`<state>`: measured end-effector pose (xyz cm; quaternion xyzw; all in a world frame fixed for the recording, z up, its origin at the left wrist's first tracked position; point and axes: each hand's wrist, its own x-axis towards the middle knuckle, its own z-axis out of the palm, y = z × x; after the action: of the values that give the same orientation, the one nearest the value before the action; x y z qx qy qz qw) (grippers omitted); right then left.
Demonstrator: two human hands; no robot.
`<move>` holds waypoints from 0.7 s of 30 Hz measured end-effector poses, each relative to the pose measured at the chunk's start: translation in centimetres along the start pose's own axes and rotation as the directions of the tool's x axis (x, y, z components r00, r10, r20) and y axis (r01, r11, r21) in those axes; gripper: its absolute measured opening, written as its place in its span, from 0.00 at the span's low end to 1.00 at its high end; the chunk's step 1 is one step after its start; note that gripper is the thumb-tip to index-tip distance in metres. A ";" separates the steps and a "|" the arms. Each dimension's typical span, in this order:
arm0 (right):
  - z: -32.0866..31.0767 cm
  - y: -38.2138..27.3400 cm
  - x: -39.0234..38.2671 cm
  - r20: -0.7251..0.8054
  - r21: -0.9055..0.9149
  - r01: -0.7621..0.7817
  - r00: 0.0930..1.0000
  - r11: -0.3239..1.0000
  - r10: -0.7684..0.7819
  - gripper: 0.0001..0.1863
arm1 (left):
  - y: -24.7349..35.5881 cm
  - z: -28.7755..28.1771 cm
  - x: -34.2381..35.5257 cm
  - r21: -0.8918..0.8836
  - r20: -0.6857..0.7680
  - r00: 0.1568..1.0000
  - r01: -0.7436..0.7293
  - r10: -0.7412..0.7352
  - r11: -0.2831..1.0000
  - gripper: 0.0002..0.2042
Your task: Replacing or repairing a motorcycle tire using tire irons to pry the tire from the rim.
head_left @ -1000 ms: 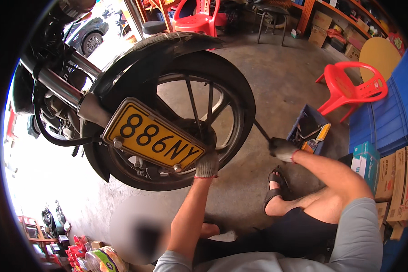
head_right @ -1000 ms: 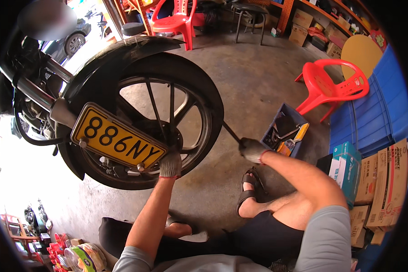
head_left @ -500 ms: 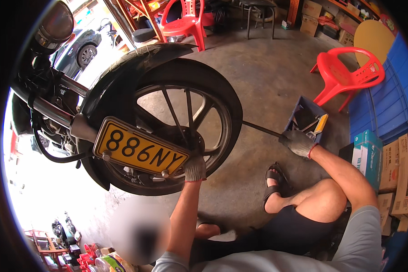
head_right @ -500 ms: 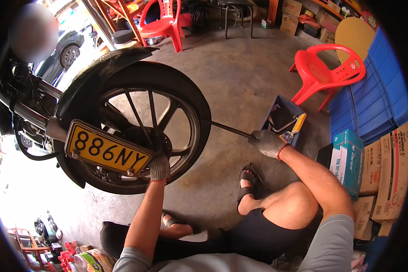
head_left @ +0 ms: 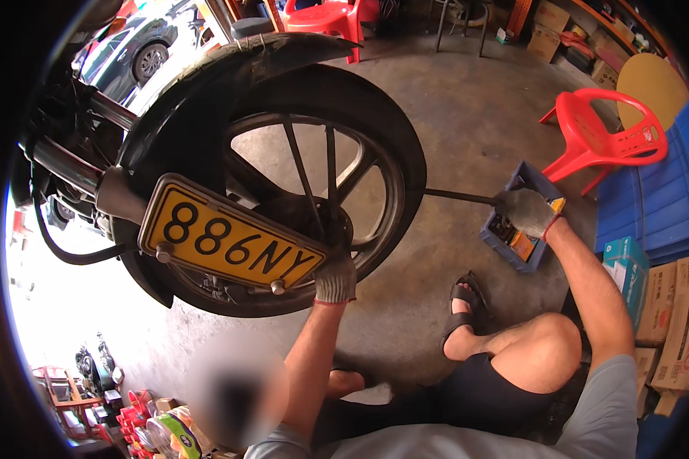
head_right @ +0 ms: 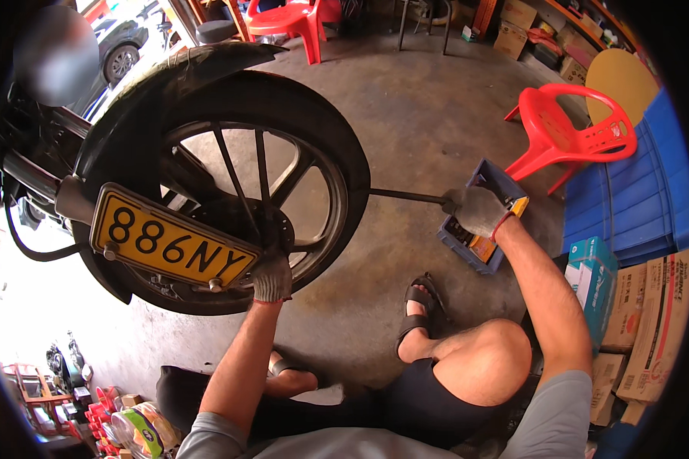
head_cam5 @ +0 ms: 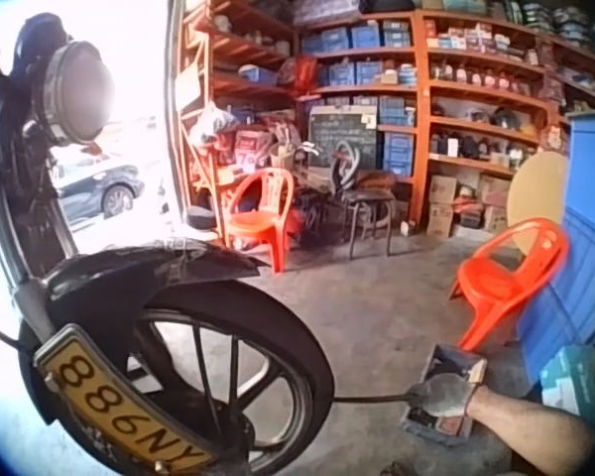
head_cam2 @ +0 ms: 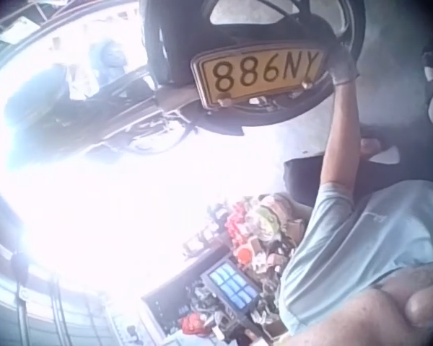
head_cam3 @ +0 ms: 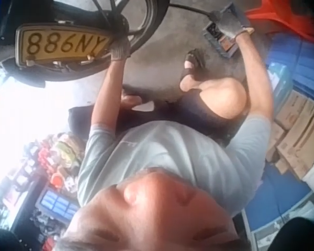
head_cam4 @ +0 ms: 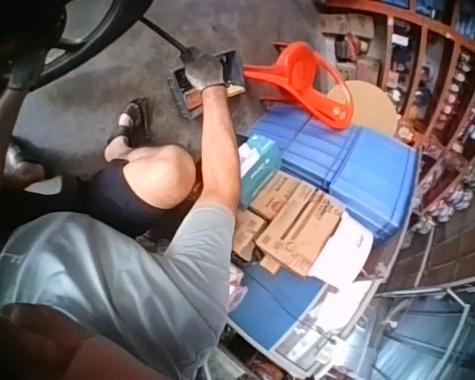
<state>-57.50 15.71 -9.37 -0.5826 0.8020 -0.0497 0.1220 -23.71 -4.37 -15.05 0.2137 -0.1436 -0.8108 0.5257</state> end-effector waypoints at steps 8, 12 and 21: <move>-1.4 -1.3 -0.7 0.071 -0.125 0.115 0.992 0.986 -0.107 0.14 | 0.0 1.7 -1.0 -0.195 0.091 0.995 0.050 -0.033 0.980 0.15; 1.9 -3.0 -2.5 0.099 -0.027 0.186 0.978 0.982 -0.183 0.15 | -0.2 0.1 -0.9 0.385 0.167 0.983 -0.138 0.078 0.912 0.16; 5.3 -3.7 -2.7 0.119 0.052 0.114 0.986 0.992 -0.119 0.15 | 0.5 1.0 -2.6 0.739 0.252 0.968 -0.188 -0.007 0.647 0.18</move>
<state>-51.95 17.41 -13.32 -0.6275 0.7564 -0.0392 0.1806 -22.94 -2.22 -13.43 0.3100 -0.5396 -0.6682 0.4079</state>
